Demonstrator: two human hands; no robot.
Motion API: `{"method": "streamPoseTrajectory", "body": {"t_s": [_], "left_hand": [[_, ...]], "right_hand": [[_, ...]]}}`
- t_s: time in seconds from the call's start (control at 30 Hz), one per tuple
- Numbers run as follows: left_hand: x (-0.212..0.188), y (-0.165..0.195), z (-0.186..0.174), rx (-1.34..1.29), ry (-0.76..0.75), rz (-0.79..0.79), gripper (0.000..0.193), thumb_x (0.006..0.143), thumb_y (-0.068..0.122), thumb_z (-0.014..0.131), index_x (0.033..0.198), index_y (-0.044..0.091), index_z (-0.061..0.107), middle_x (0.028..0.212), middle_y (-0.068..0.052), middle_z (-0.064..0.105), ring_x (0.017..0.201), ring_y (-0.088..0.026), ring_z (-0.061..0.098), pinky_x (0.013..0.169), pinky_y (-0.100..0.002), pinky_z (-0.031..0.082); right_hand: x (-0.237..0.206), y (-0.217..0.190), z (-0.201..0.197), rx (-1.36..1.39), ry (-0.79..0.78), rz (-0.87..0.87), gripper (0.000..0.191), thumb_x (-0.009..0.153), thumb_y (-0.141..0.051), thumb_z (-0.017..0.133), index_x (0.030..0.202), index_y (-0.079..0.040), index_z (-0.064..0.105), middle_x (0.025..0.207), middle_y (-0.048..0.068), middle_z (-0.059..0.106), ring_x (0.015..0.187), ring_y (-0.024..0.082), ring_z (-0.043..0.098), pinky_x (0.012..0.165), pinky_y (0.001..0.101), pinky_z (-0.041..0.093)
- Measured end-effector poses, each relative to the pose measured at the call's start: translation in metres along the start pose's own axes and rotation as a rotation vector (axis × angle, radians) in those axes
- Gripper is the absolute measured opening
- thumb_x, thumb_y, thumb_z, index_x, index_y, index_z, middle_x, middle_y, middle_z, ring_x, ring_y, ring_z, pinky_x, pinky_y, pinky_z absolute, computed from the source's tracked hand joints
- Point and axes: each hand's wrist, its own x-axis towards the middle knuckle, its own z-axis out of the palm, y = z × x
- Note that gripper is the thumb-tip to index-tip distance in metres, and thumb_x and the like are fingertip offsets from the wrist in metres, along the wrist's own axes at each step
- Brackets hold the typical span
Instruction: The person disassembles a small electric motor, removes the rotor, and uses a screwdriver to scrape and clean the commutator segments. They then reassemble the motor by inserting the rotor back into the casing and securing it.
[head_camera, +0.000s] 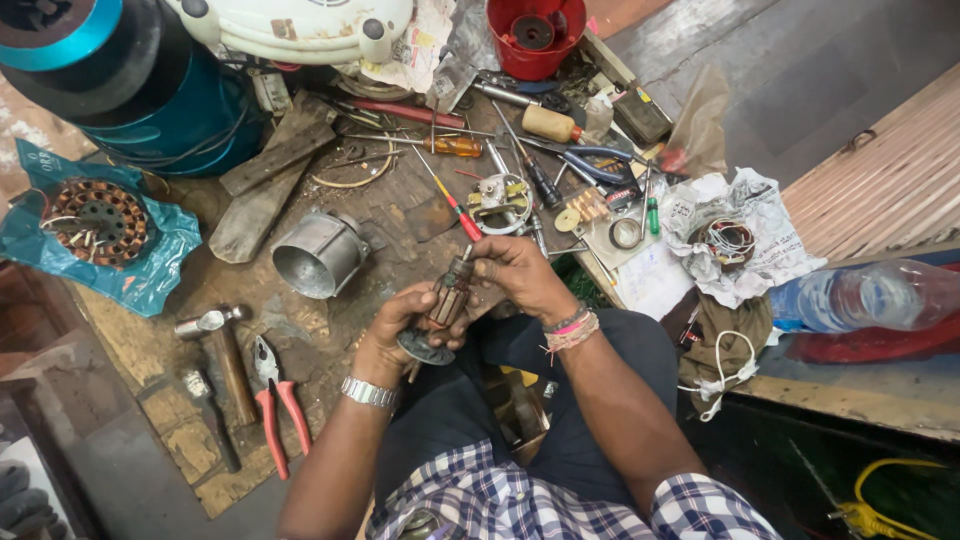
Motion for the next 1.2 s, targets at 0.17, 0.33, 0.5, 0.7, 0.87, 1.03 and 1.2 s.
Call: {"method": "streamPoseTrajectory", "body": {"t_s": [0.17,0.33,0.5,0.7,0.87,1.03,1.2], "left_hand": [[0.004,-0.001,-0.003,0.053,-0.023,0.047,0.057,0.09,0.031,0.073,0.123,-0.014,0.063,0.088,-0.022,0.069,0.061,-0.017,0.059,0.069,-0.033,0.056],[0.01,-0.001,-0.005,0.282,0.286,0.157,0.036,0.095,0.021,0.063,0.122,-0.004,0.062,0.098,-0.016,0.072,0.078,-0.018,0.067,0.074,-0.032,0.057],[0.02,-0.006,-0.009,0.407,0.447,0.243,0.033,0.093,0.014,0.067,0.122,-0.002,0.062,0.107,-0.01,0.072,0.091,-0.016,0.068,0.081,-0.029,0.057],[0.029,-0.017,-0.001,0.592,0.556,0.403,0.042,0.084,0.004,0.081,0.12,0.0,0.059,0.11,-0.008,0.07,0.098,-0.013,0.067,0.087,-0.027,0.056],[0.028,-0.017,0.014,0.804,0.766,0.414,0.047,0.076,0.012,0.088,0.11,0.004,0.057,0.099,-0.006,0.071,0.086,-0.012,0.068,0.073,-0.029,0.058],[0.028,-0.015,0.024,1.117,0.904,0.443,0.056,0.071,0.025,0.094,0.107,0.003,0.055,0.092,-0.007,0.072,0.081,-0.014,0.069,0.073,-0.03,0.058],[0.028,-0.014,0.031,1.189,0.955,0.422,0.06,0.07,0.029,0.094,0.106,0.003,0.054,0.092,-0.01,0.073,0.082,-0.017,0.072,0.073,-0.032,0.058]], "right_hand": [[0.001,-0.001,0.002,-0.023,0.043,0.0,0.014,0.101,-0.012,0.07,0.105,0.002,0.07,0.087,-0.001,0.066,0.077,0.006,0.057,0.07,0.0238,0.048],[0.011,-0.001,0.002,0.007,0.232,0.059,0.02,0.098,-0.014,0.07,0.111,0.002,0.073,0.093,0.004,0.074,0.081,0.009,0.065,0.07,0.0238,0.051],[0.012,0.003,0.002,-0.059,0.263,0.08,0.024,0.095,-0.013,0.072,0.114,0.001,0.075,0.1,0.004,0.076,0.083,0.009,0.067,0.074,0.0243,0.055],[0.012,0.009,0.002,-0.109,0.274,0.094,0.025,0.094,-0.009,0.074,0.116,0.004,0.075,0.099,0.006,0.076,0.084,0.009,0.068,0.077,0.0245,0.056],[0.014,0.017,0.003,-0.059,0.249,0.106,0.026,0.093,-0.007,0.073,0.117,0.005,0.074,0.103,0.008,0.077,0.088,0.014,0.072,0.079,0.0276,0.06],[0.015,0.03,0.003,-0.018,0.253,0.119,0.026,0.095,-0.007,0.071,0.118,0.005,0.073,0.106,0.008,0.076,0.089,0.012,0.071,0.079,0.0277,0.06],[0.015,0.036,-0.002,-0.061,0.25,0.11,0.026,0.096,-0.007,0.07,0.119,0.006,0.073,0.105,0.007,0.076,0.088,0.011,0.068,0.077,0.0264,0.058]]}}
